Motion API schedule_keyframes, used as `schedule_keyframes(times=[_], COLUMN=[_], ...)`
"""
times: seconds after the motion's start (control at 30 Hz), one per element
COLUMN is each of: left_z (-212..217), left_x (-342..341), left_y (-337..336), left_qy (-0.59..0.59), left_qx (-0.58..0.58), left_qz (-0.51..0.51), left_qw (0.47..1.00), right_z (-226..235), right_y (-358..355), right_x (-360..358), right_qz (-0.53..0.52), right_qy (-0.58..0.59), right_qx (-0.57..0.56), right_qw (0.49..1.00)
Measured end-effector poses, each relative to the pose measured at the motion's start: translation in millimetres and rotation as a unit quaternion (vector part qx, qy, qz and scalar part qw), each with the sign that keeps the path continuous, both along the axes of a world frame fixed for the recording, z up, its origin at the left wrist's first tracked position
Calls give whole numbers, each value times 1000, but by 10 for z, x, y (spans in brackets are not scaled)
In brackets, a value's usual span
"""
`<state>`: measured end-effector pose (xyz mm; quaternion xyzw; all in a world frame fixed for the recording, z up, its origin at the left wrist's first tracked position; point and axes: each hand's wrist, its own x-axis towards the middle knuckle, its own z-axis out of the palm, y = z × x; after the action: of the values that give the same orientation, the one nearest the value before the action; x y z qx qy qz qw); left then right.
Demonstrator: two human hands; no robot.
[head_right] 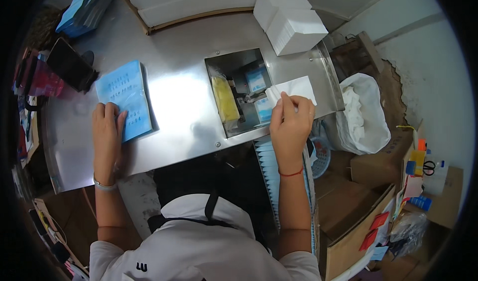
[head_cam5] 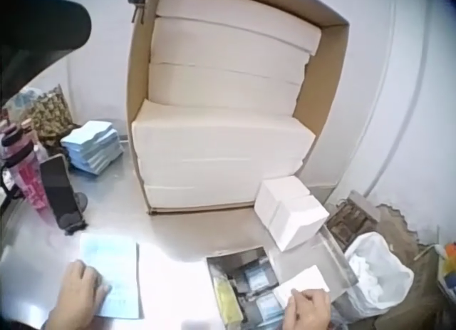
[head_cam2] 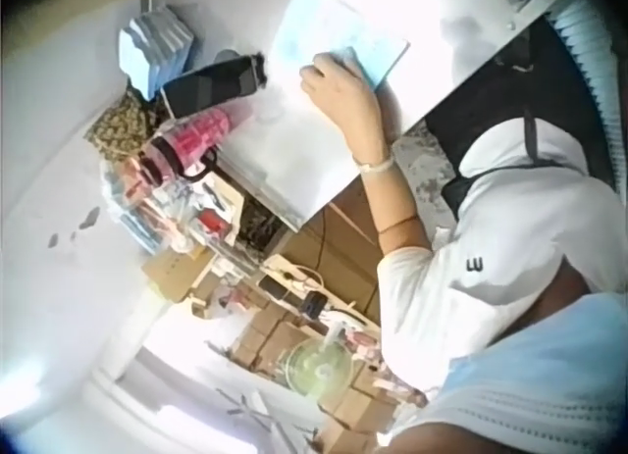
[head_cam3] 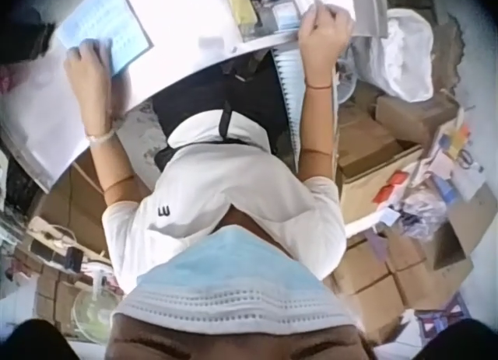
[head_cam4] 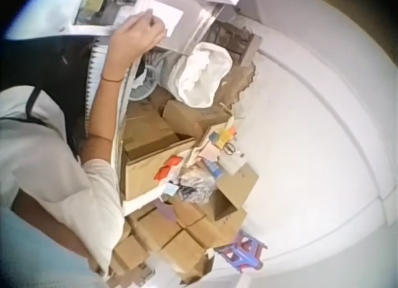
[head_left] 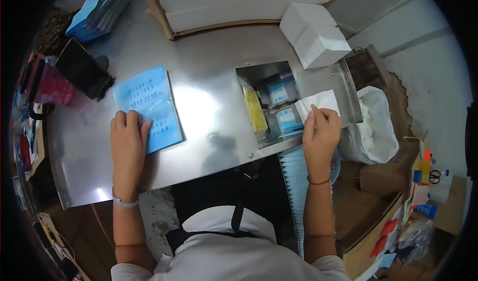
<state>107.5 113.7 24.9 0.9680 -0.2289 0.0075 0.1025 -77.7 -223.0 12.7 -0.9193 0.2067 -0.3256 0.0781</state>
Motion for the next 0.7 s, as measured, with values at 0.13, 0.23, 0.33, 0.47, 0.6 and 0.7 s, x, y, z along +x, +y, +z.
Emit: schedule_keyframes(times=[0.13,0.23,0.33,0.47,0.6,0.7], left_z=[92,-21,-121,-54,-108,-139], left_x=[-184,-775,-983,-825,-789,-914], left_y=[-348,-941,-1189,-1001,-894,-955], left_qy=[-103,-13,-27,27,18,1], left_qx=[-110,-211,-168,-188,-183,-218], left_qz=[-35,-209,-271,-292,-238,-208], left_qw=[988,955,947,937,954,954], right_z=[19,137,193,31,107,105], right_y=[-77,-187,-357,712,850,795], right_x=[-51,-117,-172,-166,103,339], right_qz=[13,60,50,183,288,204], right_qy=[26,17,27,-53,130,137], right_qx=[32,33,-22,112,40,-1], right_qw=[999,997,998,975,948,969])
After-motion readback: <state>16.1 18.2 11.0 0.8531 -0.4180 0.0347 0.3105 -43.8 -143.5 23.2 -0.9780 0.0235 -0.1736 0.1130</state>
